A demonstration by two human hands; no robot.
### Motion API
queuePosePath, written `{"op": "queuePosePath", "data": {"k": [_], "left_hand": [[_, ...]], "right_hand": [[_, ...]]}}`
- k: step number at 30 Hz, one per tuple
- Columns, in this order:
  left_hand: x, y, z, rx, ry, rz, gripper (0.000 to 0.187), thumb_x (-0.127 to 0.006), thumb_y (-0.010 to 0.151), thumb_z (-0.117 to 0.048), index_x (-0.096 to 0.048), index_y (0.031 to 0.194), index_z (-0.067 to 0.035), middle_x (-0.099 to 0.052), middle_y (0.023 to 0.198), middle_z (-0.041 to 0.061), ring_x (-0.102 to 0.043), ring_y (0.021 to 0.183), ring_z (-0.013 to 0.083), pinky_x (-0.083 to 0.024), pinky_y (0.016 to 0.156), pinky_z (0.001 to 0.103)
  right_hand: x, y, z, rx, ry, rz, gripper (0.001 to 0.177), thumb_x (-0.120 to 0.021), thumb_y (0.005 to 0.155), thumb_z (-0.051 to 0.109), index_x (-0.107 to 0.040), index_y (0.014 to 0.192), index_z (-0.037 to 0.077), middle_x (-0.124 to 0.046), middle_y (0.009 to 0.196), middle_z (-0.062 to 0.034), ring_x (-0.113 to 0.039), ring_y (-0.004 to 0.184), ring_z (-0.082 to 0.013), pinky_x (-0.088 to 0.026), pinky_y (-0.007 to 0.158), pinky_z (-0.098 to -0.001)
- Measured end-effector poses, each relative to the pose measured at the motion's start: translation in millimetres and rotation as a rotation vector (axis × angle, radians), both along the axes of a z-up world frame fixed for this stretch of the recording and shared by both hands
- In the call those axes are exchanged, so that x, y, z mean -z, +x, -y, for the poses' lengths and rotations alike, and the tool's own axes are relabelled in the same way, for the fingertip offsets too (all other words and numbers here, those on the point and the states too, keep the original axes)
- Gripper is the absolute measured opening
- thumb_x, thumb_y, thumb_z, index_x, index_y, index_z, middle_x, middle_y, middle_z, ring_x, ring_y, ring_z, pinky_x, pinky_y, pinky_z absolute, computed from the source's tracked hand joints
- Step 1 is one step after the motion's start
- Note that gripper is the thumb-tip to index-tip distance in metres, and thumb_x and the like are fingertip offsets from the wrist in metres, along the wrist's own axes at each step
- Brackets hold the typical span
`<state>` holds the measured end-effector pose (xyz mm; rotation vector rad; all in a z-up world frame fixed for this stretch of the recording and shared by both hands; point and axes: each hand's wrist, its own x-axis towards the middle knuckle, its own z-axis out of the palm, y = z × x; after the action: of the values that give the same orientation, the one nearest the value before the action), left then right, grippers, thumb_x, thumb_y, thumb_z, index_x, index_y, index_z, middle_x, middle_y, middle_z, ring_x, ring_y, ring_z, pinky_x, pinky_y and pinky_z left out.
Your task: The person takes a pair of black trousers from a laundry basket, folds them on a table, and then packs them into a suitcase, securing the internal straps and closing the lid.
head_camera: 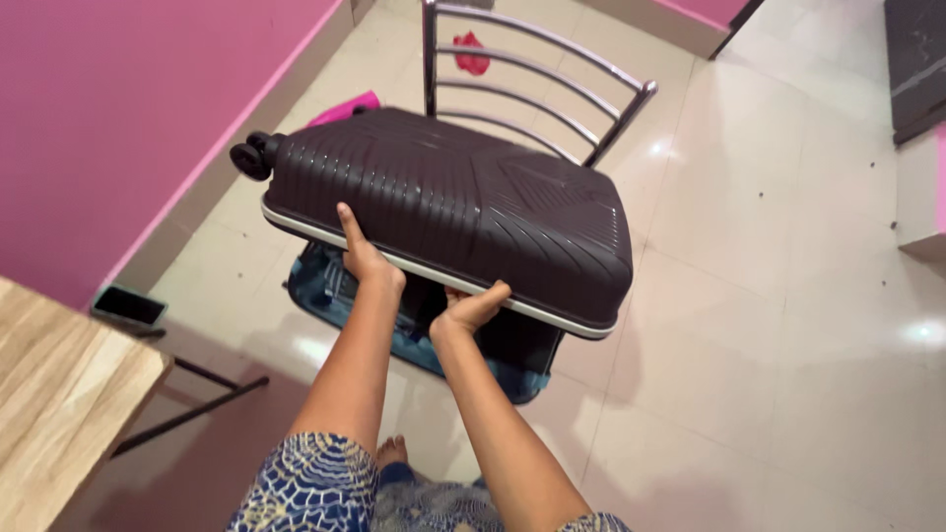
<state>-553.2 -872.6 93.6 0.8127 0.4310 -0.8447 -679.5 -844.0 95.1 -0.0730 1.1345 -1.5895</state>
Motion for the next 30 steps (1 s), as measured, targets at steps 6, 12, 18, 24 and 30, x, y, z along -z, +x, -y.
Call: {"op": "queuePosePath", "data": {"k": [6, 12, 18, 24, 30], "left_hand": [[13.9, 8.0, -30.3, -0.065, 0.143, 0.069, 0.097, -0.088, 0.067, -0.054, -0.053, 0.131, 0.010, -0.067, 0.128, 0.020, -0.073, 0.109, 0.0339, -0.064, 0.094, 0.047], [34.7, 14.4, -45.7, -0.045, 0.223, 0.084, 0.109, -0.089, 0.065, -0.052, -0.041, 0.141, 0.011, -0.065, 0.130, 0.022, -0.072, 0.109, 0.0367, -0.064, 0.095, 0.048], [61.8, -4.6, -85.5, 0.001, 0.360, -0.068, 0.123, -0.086, 0.069, -0.061, -0.023, 0.154, 0.002, -0.047, 0.152, 0.020, -0.056, 0.131, 0.0368, -0.047, 0.111, 0.050], [51.2, -18.5, -103.7, 0.061, 0.476, -0.093, 0.116, -0.079, 0.073, -0.062, -0.024, 0.155, -0.002, -0.046, 0.150, 0.020, -0.058, 0.130, 0.0354, -0.050, 0.111, 0.049], [34.9, -3.8, -89.9, 0.136, 0.706, 0.130, 0.099, -0.064, 0.083, -0.070, -0.040, 0.154, -0.006, -0.027, 0.159, 0.021, -0.057, 0.133, 0.0354, -0.055, 0.108, 0.044]], "right_hand": [[7.1, 8.3, -25.1, -0.303, 0.444, 0.058, 0.063, -0.051, 0.083, 0.064, -0.056, 0.120, 0.013, -0.054, 0.095, -0.0070, -0.049, 0.069, -0.0194, -0.036, 0.058, -0.0335], [-69.3, -5.2, -26.7, -1.077, 0.331, 0.070, 0.064, -0.058, 0.089, 0.037, -0.047, 0.130, -0.011, -0.069, 0.101, -0.0201, -0.067, 0.075, -0.0261, -0.055, 0.067, -0.0353], [-74.4, -27.7, 6.4, -0.910, -0.152, -1.282, 0.046, -0.055, 0.097, 0.032, -0.076, 0.124, 0.001, -0.078, 0.118, -0.0179, -0.078, 0.100, -0.0243, -0.059, 0.090, -0.0363], [-19.0, -58.5, 39.7, -1.105, -0.279, -1.937, 0.077, -0.068, 0.089, 0.041, -0.039, 0.152, 0.007, -0.030, 0.164, -0.0144, -0.024, 0.151, -0.0328, -0.022, 0.119, -0.0539], [17.8, -70.9, 44.4, -1.116, -0.165, -1.992, 0.079, -0.065, 0.092, 0.044, -0.034, 0.156, 0.008, -0.024, 0.167, -0.0090, -0.018, 0.156, -0.0272, -0.017, 0.125, -0.0529]]}}
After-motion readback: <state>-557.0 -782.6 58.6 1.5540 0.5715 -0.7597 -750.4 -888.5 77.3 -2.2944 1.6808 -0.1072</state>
